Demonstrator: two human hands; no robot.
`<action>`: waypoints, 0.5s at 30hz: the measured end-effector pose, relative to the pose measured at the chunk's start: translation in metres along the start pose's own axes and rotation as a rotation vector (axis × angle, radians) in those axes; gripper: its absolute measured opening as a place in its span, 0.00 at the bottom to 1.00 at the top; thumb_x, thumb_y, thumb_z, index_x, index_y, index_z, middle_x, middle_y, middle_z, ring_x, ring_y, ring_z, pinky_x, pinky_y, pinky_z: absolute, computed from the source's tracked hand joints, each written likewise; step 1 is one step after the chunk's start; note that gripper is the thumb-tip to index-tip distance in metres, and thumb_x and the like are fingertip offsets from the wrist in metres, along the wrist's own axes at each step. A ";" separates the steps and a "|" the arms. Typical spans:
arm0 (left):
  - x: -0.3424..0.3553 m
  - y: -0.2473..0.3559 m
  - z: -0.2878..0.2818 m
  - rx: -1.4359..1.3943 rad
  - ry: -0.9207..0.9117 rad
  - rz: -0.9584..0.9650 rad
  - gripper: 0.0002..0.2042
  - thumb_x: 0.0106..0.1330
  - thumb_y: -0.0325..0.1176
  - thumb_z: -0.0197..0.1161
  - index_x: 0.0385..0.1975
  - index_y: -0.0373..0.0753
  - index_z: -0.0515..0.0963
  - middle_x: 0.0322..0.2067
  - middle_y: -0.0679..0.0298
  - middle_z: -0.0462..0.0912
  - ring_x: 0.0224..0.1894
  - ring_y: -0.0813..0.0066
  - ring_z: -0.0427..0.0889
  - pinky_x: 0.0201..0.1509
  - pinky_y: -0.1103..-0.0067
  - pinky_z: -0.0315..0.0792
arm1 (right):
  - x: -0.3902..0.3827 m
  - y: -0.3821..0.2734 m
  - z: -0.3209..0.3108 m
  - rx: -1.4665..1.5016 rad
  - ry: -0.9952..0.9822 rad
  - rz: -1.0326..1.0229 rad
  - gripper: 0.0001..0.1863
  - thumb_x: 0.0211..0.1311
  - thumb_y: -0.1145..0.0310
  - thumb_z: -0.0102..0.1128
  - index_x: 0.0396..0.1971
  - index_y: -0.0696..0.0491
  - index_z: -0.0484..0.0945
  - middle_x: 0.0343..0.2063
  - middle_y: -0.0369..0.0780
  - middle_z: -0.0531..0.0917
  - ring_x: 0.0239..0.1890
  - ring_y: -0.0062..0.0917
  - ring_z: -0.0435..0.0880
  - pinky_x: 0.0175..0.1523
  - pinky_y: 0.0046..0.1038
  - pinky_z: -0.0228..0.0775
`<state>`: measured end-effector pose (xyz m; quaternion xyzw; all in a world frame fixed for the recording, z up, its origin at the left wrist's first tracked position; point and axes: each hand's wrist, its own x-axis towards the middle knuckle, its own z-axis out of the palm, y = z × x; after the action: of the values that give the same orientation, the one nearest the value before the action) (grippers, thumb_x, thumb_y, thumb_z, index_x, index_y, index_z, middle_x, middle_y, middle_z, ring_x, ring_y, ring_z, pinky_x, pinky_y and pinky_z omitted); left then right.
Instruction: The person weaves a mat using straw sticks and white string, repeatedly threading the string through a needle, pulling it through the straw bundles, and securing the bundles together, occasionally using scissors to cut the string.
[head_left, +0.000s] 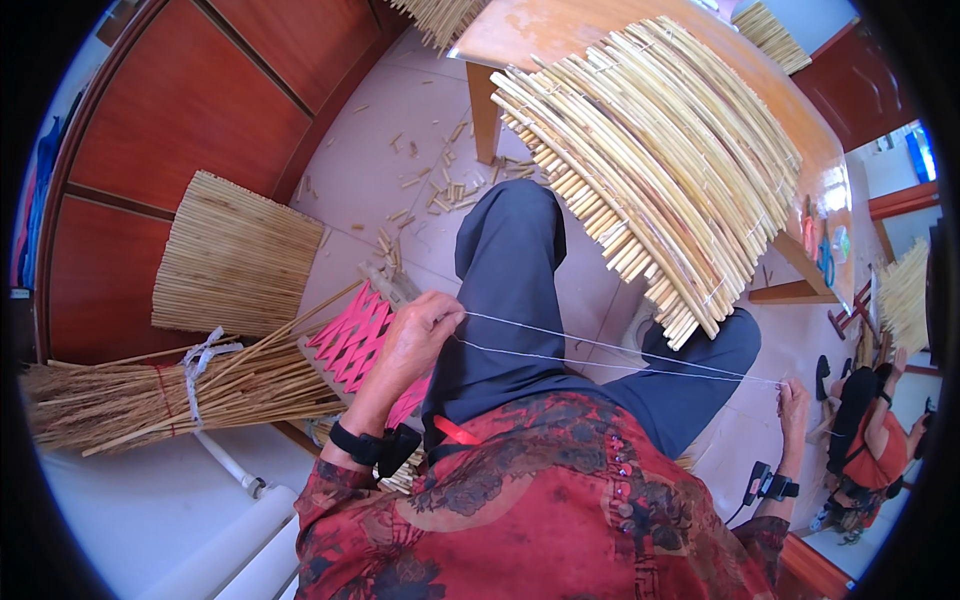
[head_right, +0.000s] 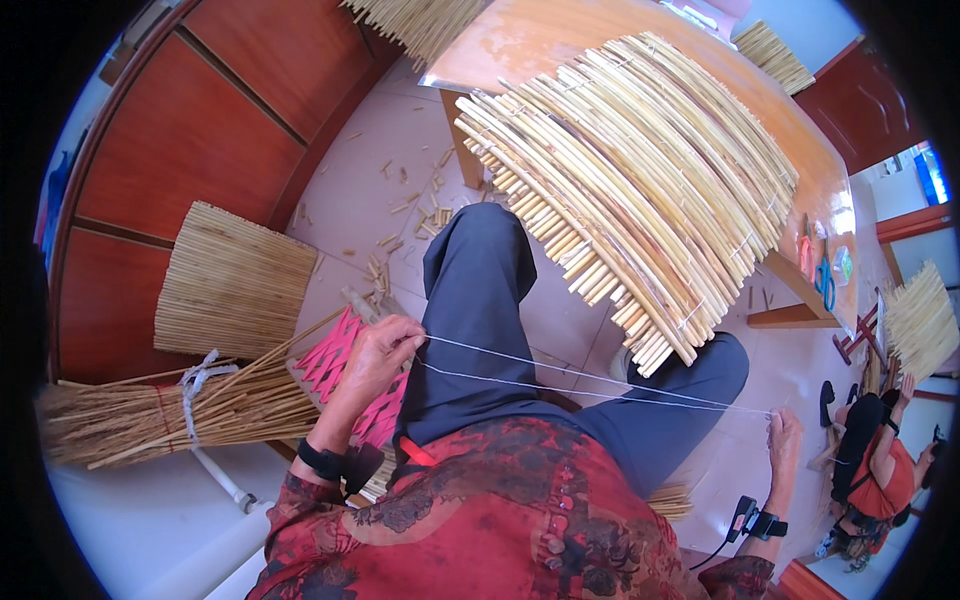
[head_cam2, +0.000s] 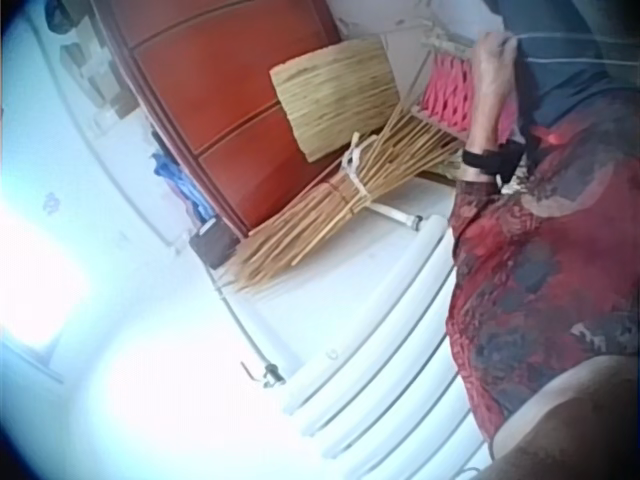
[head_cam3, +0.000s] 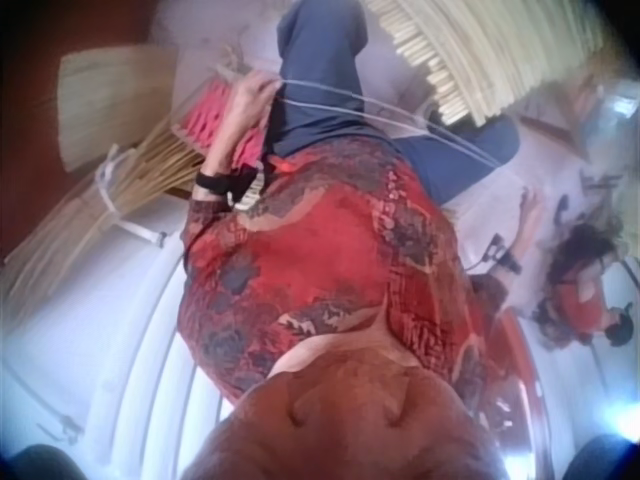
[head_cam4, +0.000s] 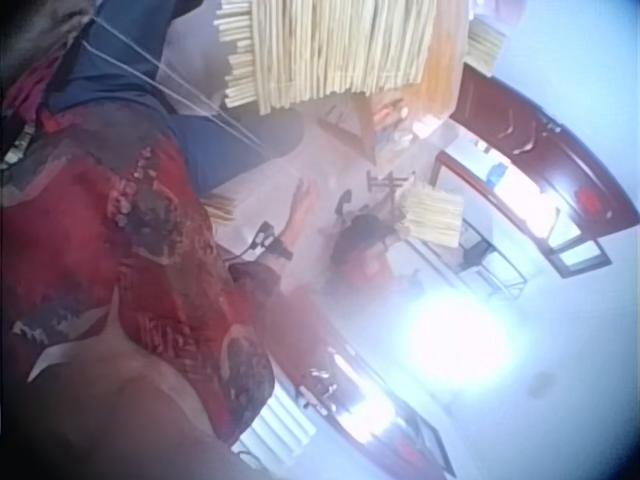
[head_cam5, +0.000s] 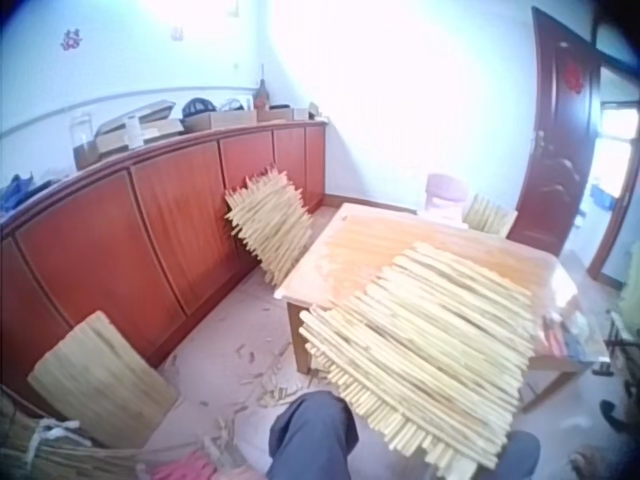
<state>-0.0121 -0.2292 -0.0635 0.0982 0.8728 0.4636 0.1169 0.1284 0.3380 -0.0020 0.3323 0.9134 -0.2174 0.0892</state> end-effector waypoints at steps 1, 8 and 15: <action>-0.002 -0.003 0.000 -0.066 -0.018 -0.093 0.04 0.55 0.24 0.55 0.29 0.32 0.74 0.29 0.63 0.75 0.32 0.77 0.74 0.34 0.82 0.68 | 0.003 0.006 0.001 0.001 0.000 0.001 0.12 0.57 0.67 0.46 0.18 0.58 0.68 0.16 0.37 0.71 0.19 0.20 0.69 0.25 0.23 0.61; -0.020 -0.036 0.008 -0.326 0.008 -0.328 0.06 0.59 0.27 0.53 0.33 0.34 0.76 0.32 0.67 0.77 0.34 0.82 0.73 0.36 0.85 0.67 | 0.026 0.055 0.013 -0.007 0.237 -0.344 0.12 0.58 0.66 0.48 0.30 0.61 0.73 0.25 0.40 0.73 0.31 0.24 0.72 0.39 0.24 0.63; -0.016 -0.035 0.008 -0.404 0.000 -0.287 0.07 0.60 0.28 0.52 0.33 0.33 0.76 0.30 0.66 0.76 0.29 0.85 0.73 0.31 0.87 0.67 | 0.030 0.073 0.007 0.004 0.249 -0.154 0.13 0.58 0.65 0.47 0.31 0.62 0.73 0.28 0.41 0.74 0.33 0.25 0.72 0.42 0.25 0.62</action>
<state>0.0030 -0.2464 -0.0955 -0.0522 0.7675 0.6072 0.1986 0.1524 0.4018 -0.0423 0.2860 0.9398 -0.1825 -0.0422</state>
